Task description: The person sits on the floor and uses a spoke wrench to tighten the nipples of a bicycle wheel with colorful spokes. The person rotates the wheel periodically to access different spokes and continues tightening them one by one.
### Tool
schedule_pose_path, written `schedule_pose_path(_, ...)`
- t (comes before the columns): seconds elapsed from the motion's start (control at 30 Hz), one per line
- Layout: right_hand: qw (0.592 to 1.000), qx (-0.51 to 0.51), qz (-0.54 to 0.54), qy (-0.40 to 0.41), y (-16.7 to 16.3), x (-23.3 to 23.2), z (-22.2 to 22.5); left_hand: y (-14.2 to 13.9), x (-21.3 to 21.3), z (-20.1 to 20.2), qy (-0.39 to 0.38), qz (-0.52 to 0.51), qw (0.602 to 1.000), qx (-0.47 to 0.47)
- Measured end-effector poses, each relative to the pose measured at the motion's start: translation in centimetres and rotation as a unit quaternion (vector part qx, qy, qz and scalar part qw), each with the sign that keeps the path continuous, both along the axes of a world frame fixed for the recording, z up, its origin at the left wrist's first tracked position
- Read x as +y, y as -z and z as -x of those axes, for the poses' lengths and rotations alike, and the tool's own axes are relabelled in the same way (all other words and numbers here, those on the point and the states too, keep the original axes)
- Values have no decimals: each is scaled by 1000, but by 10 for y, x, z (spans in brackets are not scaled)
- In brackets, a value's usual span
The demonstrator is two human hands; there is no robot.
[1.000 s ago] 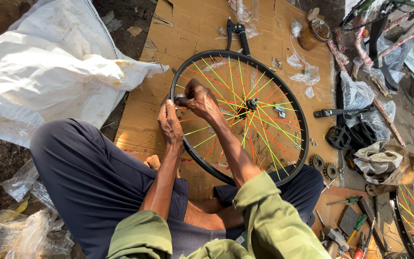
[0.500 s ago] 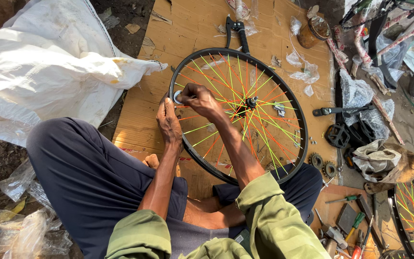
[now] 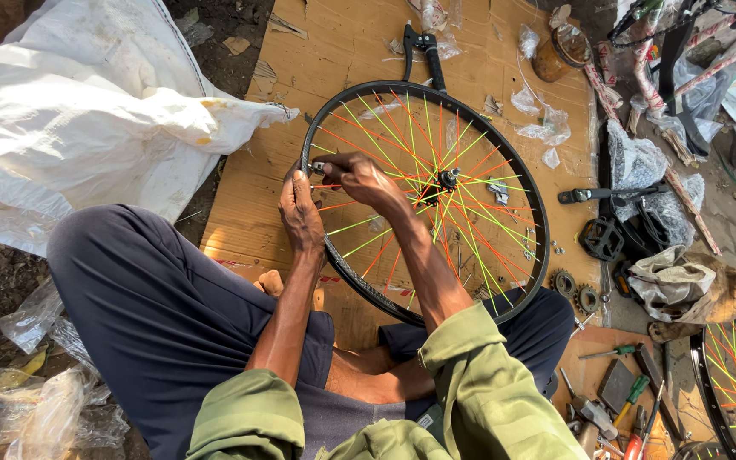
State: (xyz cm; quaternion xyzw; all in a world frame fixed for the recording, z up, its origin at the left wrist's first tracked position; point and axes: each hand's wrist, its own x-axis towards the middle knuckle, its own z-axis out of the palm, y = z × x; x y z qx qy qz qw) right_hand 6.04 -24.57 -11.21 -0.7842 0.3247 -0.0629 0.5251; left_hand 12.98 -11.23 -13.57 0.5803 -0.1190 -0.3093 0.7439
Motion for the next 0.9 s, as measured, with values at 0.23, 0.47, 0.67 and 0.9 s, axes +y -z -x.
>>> schedule_pose_path(0.23,995,77,-58,25,-24,-6,-9,3,0,-1,-14,45,999,-22)
schedule_pose_path(0.47,933,339,112,39,-24,2,-33,6,-6,0,-15,-1,999,-42)
schedule_pose_path(0.67,992,111,8,-58,-15,1,-8,5,-5,0,-6,1,1000,10)
schedule_pose_path(0.9,998,52,-26,41,-7,5,-10,4,-1,-1,-6,2,1000,-23)
